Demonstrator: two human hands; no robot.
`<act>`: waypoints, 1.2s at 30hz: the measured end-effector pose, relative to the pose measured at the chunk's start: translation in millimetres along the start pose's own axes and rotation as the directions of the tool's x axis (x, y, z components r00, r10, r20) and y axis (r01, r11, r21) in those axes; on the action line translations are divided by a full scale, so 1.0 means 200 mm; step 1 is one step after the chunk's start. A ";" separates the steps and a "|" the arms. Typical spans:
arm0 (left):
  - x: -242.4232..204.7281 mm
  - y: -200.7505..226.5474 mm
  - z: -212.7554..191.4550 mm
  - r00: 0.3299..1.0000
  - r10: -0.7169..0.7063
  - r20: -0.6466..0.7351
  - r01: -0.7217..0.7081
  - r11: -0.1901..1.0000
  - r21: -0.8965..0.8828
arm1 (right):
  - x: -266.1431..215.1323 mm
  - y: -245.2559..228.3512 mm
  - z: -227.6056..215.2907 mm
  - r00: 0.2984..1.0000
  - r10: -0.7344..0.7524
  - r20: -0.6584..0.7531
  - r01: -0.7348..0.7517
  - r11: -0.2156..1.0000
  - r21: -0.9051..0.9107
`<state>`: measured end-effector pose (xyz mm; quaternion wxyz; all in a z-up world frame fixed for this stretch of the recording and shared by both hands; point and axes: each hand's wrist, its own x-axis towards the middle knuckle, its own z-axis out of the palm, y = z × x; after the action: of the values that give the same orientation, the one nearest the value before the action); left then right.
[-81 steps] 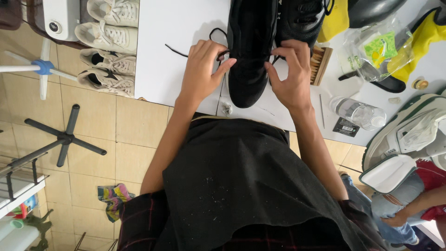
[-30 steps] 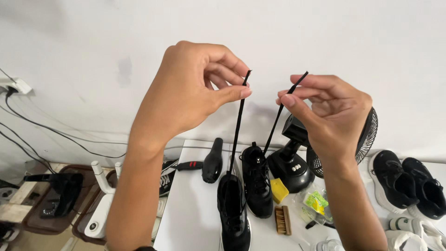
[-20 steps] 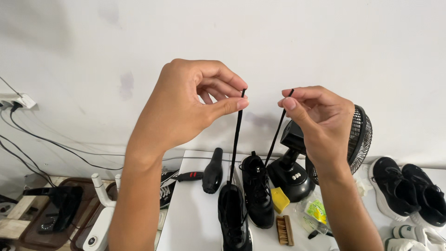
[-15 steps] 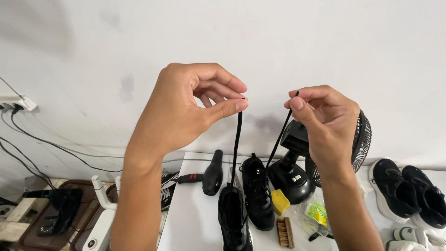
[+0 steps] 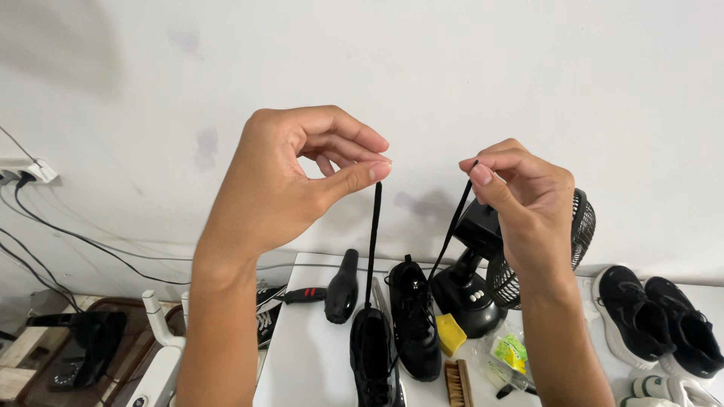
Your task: The person laces a black sneaker on a white table, threading the laces through eyelets and tying them. The person handles the laces and shoe repeatedly, adjusting and tightening the laces throughout the clip.
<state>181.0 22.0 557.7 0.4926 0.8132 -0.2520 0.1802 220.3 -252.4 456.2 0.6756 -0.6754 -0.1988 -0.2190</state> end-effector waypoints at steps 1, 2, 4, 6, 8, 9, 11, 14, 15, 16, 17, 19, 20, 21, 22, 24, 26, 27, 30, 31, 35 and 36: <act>0.00 0.00 0.00 1.000 -0.001 0.001 0.001 1.000 -0.005 | 0.00 0.00 0.00 1.000 0.002 0.000 -0.002 1.000 -0.005; -0.01 0.00 0.00 1.000 -0.007 0.012 0.007 1.000 -0.007 | -0.01 -0.01 0.00 1.000 0.000 -0.002 0.000 1.000 -0.011; -0.01 0.01 -0.01 1.000 -0.013 0.023 0.013 1.000 -0.013 | -0.01 -0.02 0.00 1.000 -0.002 -0.003 0.002 1.000 -0.022; -0.01 0.02 -0.01 1.000 -0.012 0.005 0.012 1.000 -0.015 | -0.01 -0.05 0.02 1.000 0.016 -0.022 -0.017 0.999 -0.037; -0.02 0.01 -0.01 1.000 -0.007 0.001 0.007 1.000 -0.012 | -0.01 -0.03 0.01 1.000 -0.002 -0.019 0.002 0.999 -0.032; -0.02 0.01 -0.01 1.000 -0.004 -0.004 0.004 1.000 -0.005 | 0.00 -0.02 0.01 1.000 -0.019 -0.016 0.019 1.000 -0.023; -0.02 0.01 0.00 1.000 0.003 -0.008 -0.004 1.000 -0.011 | 0.00 -0.02 0.01 1.000 -0.019 -0.015 0.019 1.000 -0.016; -0.02 0.01 0.00 1.000 0.012 -0.014 -0.012 1.000 -0.018 | 0.00 -0.02 0.01 1.000 -0.014 -0.016 0.014 1.000 -0.008; -0.02 0.01 0.01 1.000 0.015 -0.016 -0.015 1.000 -0.021 | 0.00 -0.03 0.01 1.000 -0.009 -0.019 0.009 1.000 -0.009; -0.01 0.01 0.01 1.000 0.018 -0.017 -0.018 1.000 -0.021 | 0.00 -0.03 0.01 1.000 -0.012 -0.019 0.012 1.000 -0.010; -0.01 0.01 0.01 1.000 0.013 -0.014 -0.014 1.000 -0.027 | 0.00 -0.03 0.01 1.000 -0.025 -0.017 0.025 1.000 -0.009; -0.01 0.01 0.02 1.000 0.004 -0.013 -0.004 0.999 -0.033 | 0.01 -0.03 0.00 0.999 -0.035 -0.012 0.035 0.999 -0.007; -0.01 0.01 0.02 1.000 0.011 -0.015 -0.012 0.999 -0.034 | 0.01 -0.03 0.00 0.999 -0.028 -0.017 0.028 1.000 -0.013; 0.00 0.01 0.02 1.000 0.018 -0.016 -0.019 0.999 -0.035 | 0.01 -0.03 0.00 1.000 -0.020 -0.021 0.020 1.000 -0.019; 0.00 0.01 0.03 1.000 0.018 -0.014 -0.018 0.999 -0.036 | 0.01 -0.03 0.00 1.000 -0.019 -0.023 0.018 1.000 -0.020; 0.00 0.01 0.03 1.000 0.025 -0.011 -0.025 0.999 -0.034 | 0.01 -0.03 -0.01 0.999 -0.035 -0.010 0.034 0.999 -0.034; 0.00 0.01 0.04 1.000 0.020 -0.005 -0.020 0.999 -0.035 | 0.01 -0.04 -0.01 0.999 -0.029 -0.014 0.028 0.999 -0.033; 0.00 0.02 0.04 1.000 0.017 -0.003 -0.017 0.999 -0.035 | 0.01 -0.04 0.00 1.000 -0.027 -0.016 0.026 0.999 -0.030; -0.03 0.04 0.04 0.996 0.070 0.046 -0.062 0.987 -0.148 | 0.00 -0.03 -0.01 1.000 -0.025 0.007 0.025 0.999 0.048; -0.06 0.01 0.03 0.997 0.055 0.054 -0.047 0.987 -0.153 | -0.02 -0.05 -0.02 1.000 -0.008 0.005 0.008 0.999 0.047; -0.29 -0.17 0.05 0.894 0.389 0.223 -0.170 0.755 -0.634 | -0.16 -0.01 -0.08 0.973 0.020 0.231 -0.015 1.000 -0.023; -0.36 -0.24 0.07 0.842 0.502 0.195 -0.178 0.600 -0.780 | -0.21 0.01 -0.10 0.958 0.040 0.285 -0.013 0.995 -0.099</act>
<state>151.6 45.3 479.2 0.6705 0.4975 -0.5502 -0.0123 187.1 -272.3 430.7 0.6094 -0.7342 -0.2746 -0.1193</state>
